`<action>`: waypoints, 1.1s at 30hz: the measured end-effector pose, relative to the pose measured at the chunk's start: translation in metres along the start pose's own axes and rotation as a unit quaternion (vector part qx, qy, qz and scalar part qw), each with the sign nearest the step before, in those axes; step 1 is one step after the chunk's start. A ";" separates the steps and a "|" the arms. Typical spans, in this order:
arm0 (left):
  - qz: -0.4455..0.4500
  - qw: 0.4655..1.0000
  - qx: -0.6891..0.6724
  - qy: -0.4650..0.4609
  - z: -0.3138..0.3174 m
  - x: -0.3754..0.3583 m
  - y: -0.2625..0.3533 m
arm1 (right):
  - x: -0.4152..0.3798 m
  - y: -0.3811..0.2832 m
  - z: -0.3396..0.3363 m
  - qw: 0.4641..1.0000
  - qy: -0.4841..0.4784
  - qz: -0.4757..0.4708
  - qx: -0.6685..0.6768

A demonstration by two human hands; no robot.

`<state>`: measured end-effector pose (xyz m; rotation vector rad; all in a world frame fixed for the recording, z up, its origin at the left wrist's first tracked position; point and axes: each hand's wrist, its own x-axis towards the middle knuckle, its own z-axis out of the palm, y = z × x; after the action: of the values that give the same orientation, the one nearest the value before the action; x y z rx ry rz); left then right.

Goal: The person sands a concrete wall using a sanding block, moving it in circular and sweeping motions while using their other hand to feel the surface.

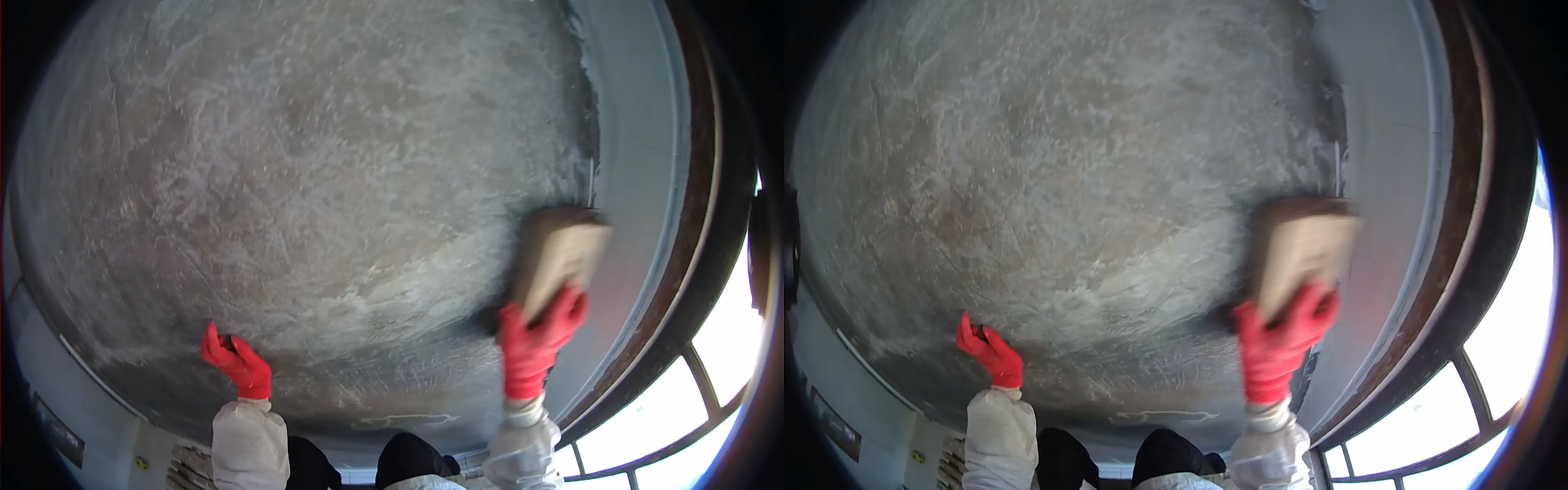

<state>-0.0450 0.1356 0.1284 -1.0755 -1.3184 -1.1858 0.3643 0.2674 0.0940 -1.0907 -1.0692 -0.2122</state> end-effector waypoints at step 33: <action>0.037 0.992 -0.076 -0.090 -0.016 -0.003 -0.027 | -0.098 -0.054 0.012 0.975 -0.079 -0.207 0.000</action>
<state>-0.0692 0.1167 0.1236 -1.3573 -1.3272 -1.1700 0.2737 0.2175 0.0508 -0.8858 -1.4354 -0.4626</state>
